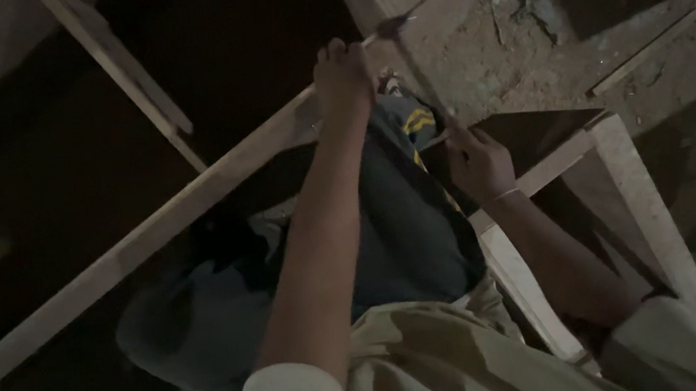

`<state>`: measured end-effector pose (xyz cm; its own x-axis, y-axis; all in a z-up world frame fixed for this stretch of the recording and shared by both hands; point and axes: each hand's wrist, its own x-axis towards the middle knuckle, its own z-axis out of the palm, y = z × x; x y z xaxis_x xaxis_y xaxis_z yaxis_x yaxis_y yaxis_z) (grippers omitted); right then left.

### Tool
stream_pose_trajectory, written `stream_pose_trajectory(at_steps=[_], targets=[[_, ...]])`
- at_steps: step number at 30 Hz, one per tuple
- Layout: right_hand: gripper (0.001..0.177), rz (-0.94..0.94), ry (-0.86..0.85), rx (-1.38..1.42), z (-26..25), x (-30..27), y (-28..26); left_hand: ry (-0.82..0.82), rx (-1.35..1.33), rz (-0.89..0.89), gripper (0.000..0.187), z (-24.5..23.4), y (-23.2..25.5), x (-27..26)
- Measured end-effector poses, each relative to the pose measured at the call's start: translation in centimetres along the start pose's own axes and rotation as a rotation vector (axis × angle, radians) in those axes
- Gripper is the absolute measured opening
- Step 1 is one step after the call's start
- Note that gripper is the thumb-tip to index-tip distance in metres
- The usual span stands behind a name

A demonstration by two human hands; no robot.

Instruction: The person hammers nails into a wooden frame using a hammer. They repeatedly position nails and strike them to secure the frame components.

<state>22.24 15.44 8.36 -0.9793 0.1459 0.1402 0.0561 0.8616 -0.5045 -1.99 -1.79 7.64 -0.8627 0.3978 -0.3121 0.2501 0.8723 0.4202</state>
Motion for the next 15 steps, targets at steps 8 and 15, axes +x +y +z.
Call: stream_pose_trajectory(at_steps=[8, 15], targets=[[0.058, 0.374, -0.192, 0.126, 1.6, 0.4, 1.8, 0.1, 0.027, 0.079, 0.028, -0.2, -0.1, -0.4], [0.036, 0.826, -0.106, 1.363, -3.4, 0.4, -1.7, 0.404, -0.125, 0.305, 0.048, -2.2, 2.3, -4.7]])
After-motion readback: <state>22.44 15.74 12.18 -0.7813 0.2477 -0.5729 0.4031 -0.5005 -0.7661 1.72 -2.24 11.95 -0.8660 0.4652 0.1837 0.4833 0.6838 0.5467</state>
